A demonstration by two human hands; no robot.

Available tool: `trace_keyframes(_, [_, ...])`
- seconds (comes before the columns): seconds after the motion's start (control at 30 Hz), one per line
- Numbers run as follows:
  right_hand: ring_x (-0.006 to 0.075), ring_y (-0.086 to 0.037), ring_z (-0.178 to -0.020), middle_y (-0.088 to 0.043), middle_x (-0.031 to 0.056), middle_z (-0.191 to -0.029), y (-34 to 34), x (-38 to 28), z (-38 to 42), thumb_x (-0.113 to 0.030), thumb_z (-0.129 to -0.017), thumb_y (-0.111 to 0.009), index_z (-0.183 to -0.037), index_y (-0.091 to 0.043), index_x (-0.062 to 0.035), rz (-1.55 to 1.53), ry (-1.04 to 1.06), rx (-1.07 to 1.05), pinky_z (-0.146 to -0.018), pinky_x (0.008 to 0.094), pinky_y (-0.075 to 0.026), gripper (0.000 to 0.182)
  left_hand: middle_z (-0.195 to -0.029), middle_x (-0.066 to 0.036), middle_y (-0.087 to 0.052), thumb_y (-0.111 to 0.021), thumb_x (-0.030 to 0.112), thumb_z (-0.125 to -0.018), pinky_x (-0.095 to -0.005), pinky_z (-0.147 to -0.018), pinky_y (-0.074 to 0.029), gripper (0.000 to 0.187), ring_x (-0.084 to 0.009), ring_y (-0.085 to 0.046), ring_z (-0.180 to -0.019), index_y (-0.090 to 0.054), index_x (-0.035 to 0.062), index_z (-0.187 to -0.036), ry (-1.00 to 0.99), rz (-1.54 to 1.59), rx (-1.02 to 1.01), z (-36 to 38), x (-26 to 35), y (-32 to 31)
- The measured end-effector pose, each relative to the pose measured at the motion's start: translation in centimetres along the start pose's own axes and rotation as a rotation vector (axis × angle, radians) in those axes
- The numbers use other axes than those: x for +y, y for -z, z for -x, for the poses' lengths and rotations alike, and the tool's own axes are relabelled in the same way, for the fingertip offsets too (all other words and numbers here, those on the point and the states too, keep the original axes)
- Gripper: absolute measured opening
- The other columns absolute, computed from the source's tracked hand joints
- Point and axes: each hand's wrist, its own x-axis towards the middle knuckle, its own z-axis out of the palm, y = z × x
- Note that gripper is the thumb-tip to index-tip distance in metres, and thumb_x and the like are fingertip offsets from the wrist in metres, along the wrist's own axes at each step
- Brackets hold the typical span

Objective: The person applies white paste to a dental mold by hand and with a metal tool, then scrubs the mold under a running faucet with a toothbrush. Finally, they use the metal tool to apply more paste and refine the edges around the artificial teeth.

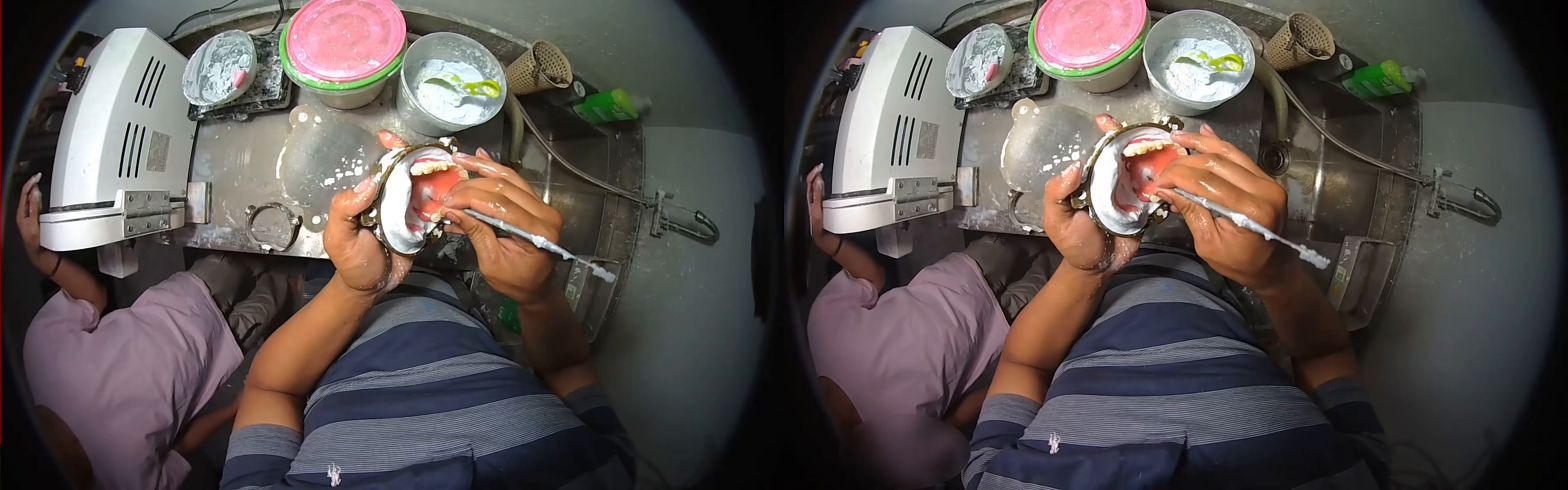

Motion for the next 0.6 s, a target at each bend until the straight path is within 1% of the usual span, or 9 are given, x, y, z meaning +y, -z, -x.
trace_keyframes(0.03, [0.0348,-0.072,-0.108,-0.075,0.0113,-0.095,0.0,0.0,-0.1,0.001,-0.080,-0.081,-0.096,-0.075,0.0000,0.016,0.014,-0.024,-0.103,0.0490,-0.052,0.017,-0.139,-0.022,-0.059,-0.044,0.044,-0.097,-0.0480,-0.110,-0.046,0.069,-0.0350,-0.060,-0.126,-0.044,-0.0020,-0.149,0.001,-0.057,0.061,0.1,0.0,0.2])
trace_keyframes(0.07, [0.0350,-0.072,-0.105,-0.075,0.0113,-0.094,-0.1,0.0,-0.1,0.001,-0.079,-0.081,-0.095,-0.076,-0.0009,0.016,0.016,-0.024,-0.099,0.0477,-0.054,0.018,-0.139,-0.022,-0.059,-0.044,0.044,-0.097,-0.0480,-0.110,-0.046,0.069,-0.0350,-0.060,-0.126,-0.044,-0.0020,-0.149,-0.001,-0.054,0.065,0.1,-0.1,0.3])
trace_keyframes(0.2, [0.0348,-0.072,-0.102,-0.075,0.0106,-0.093,-0.3,0.4,-0.2,0.000,-0.078,-0.082,-0.094,-0.076,-0.0025,0.015,0.002,-0.015,-0.096,0.0464,-0.055,0.017,-0.138,-0.021,-0.059,-0.044,0.045,-0.097,-0.0481,-0.109,-0.047,0.068,-0.0350,-0.059,-0.126,-0.044,-0.0008,-0.148,-0.013,-0.067,0.105,-0.2,0.0,-0.7])
trace_keyframes(0.27, [0.0346,-0.072,-0.100,-0.075,0.0101,-0.092,-0.4,0.5,-0.1,0.000,-0.079,-0.081,-0.094,-0.075,-0.0025,0.029,0.005,0.019,-0.094,0.0454,-0.056,0.016,-0.139,-0.021,-0.058,-0.043,0.045,-0.098,-0.0485,-0.109,-0.047,0.067,-0.0354,-0.059,-0.126,-0.045,-0.0002,-0.147,0.078,0.087,-0.077,-0.3,0.3,-0.8])
trace_keyframes(0.3, [0.0346,-0.072,-0.100,-0.075,0.0101,-0.092,-0.3,0.3,-0.2,0.000,-0.079,-0.081,-0.094,-0.075,-0.0025,0.028,0.005,0.018,-0.094,0.0454,-0.056,0.016,-0.139,-0.021,-0.058,-0.043,0.045,-0.098,-0.0485,-0.109,-0.047,0.067,-0.0354,-0.059,-0.126,-0.045,-0.0002,-0.147,0.077,0.087,-0.077,-0.2,0.3,-0.7])
trace_keyframes(0.37, [0.0337,-0.072,-0.099,-0.075,0.0104,-0.092,0.0,-0.2,-0.4,0.001,-0.079,-0.081,-0.095,-0.075,-0.0015,0.039,0.026,-0.072,-0.093,0.0455,-0.056,0.016,-0.139,-0.020,-0.058,-0.041,0.045,-0.099,-0.0491,-0.109,-0.047,0.064,-0.0354,-0.059,-0.127,-0.047,0.0004,-0.145,0.049,0.029,0.053,0.0,0.2,-0.3])
trace_keyframes(0.47, [0.0331,-0.072,-0.099,-0.075,0.0108,-0.092,-0.1,0.4,-0.1,0.002,-0.079,-0.080,-0.095,-0.075,-0.0015,0.025,0.002,-0.021,-0.095,0.0461,-0.056,0.017,-0.137,-0.020,-0.059,-0.040,0.045,-0.100,-0.0494,-0.108,-0.047,0.062,-0.0353,-0.058,-0.127,-0.048,0.0010,-0.144,0.073,0.161,-0.037,-0.1,0.3,-0.8])
trace_keyframes(0.5, [0.0330,-0.072,-0.099,-0.075,0.0110,-0.092,-0.1,0.4,-0.1,0.002,-0.079,-0.080,-0.095,-0.075,-0.0019,0.019,-0.017,0.004,-0.095,0.0463,-0.056,0.017,-0.137,-0.020,-0.059,-0.040,0.045,-0.100,-0.0494,-0.108,-0.047,0.062,-0.0353,-0.058,-0.127,-0.048,0.0010,-0.144,0.072,0.163,-0.038,-0.1,0.2,-0.7])
trace_keyframes(0.6, [0.0329,-0.073,-0.099,-0.075,0.0116,-0.093,0.4,0.0,-0.1,0.002,-0.080,-0.079,-0.094,-0.075,-0.0011,0.025,-0.007,-0.060,-0.096,0.0468,-0.056,0.015,-0.135,-0.020,-0.060,-0.042,0.044,-0.100,-0.0494,-0.108,-0.047,0.060,-0.0354,-0.059,-0.126,-0.050,0.0014,-0.142,0.063,0.144,0.002,-0.1,0.3,-0.7])
